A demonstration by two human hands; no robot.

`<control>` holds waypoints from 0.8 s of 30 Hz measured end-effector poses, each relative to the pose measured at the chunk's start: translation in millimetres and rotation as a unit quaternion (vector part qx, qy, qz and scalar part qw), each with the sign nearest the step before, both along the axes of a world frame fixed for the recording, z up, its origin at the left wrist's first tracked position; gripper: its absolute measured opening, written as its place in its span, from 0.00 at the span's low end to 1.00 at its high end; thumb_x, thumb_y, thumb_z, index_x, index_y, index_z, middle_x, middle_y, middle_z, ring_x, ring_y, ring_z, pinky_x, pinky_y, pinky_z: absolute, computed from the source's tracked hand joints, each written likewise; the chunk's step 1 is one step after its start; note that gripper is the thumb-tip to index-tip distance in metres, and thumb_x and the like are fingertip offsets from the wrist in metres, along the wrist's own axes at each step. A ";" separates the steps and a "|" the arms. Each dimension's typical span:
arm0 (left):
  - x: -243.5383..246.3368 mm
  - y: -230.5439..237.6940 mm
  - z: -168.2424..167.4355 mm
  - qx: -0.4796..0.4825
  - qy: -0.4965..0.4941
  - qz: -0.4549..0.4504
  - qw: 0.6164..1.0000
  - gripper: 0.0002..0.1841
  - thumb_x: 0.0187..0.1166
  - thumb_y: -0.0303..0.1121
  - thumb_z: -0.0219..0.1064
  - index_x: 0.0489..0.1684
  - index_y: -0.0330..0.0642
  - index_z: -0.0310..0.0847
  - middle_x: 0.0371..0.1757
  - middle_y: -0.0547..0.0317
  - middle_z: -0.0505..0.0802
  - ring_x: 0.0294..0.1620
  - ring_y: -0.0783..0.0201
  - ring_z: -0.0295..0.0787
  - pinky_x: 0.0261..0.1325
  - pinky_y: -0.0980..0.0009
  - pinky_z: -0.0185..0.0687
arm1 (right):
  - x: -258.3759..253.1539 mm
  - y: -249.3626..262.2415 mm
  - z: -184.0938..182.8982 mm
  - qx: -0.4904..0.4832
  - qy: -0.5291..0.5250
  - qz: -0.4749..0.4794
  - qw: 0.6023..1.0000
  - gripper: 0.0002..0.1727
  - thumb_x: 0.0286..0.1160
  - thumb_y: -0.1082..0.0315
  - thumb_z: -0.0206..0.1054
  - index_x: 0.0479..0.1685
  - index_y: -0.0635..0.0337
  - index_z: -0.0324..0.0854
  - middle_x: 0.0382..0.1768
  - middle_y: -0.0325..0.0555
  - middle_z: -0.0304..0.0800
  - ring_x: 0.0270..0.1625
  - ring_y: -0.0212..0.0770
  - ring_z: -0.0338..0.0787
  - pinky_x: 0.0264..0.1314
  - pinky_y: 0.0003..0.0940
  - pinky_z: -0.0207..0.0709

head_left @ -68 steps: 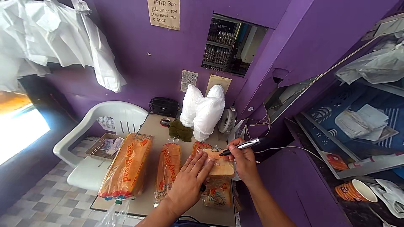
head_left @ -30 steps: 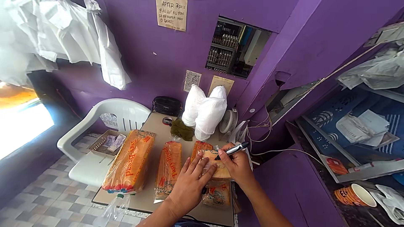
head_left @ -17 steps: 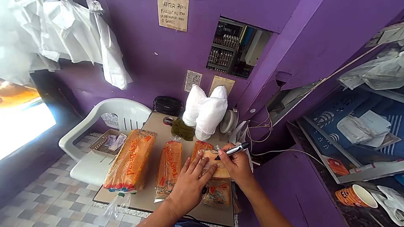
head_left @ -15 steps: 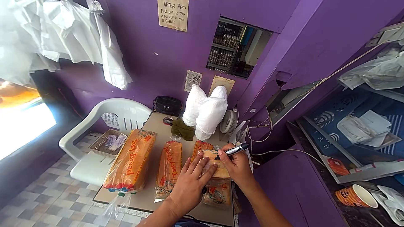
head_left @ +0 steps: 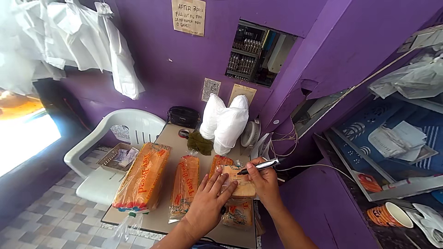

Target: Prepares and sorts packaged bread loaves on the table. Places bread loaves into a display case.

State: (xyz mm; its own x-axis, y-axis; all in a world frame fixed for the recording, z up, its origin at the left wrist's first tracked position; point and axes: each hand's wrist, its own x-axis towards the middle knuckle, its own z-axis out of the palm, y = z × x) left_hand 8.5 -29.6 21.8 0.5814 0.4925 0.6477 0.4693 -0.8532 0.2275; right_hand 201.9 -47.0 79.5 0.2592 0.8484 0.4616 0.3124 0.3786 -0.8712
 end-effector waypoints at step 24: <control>-5.2 -8.2 -5.1 0.008 -0.006 -0.011 1.000 0.39 0.55 0.22 0.72 0.77 0.58 0.78 0.73 0.41 0.86 0.77 0.34 0.79 0.70 0.35 0.78 | -7.4 -12.2 -4.5 0.031 0.085 -0.002 0.996 0.06 0.81 0.67 0.64 0.34 0.50 0.83 0.23 0.31 0.86 0.23 0.25 0.85 0.31 0.20 0.83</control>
State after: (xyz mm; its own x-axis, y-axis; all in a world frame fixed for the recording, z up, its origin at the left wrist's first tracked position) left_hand 3.3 -37.9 16.8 0.5837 0.4691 0.6627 0.4473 -0.8670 0.2197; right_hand 194.4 -59.2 75.0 0.3412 0.8186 0.4621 0.1639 0.4322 -0.8867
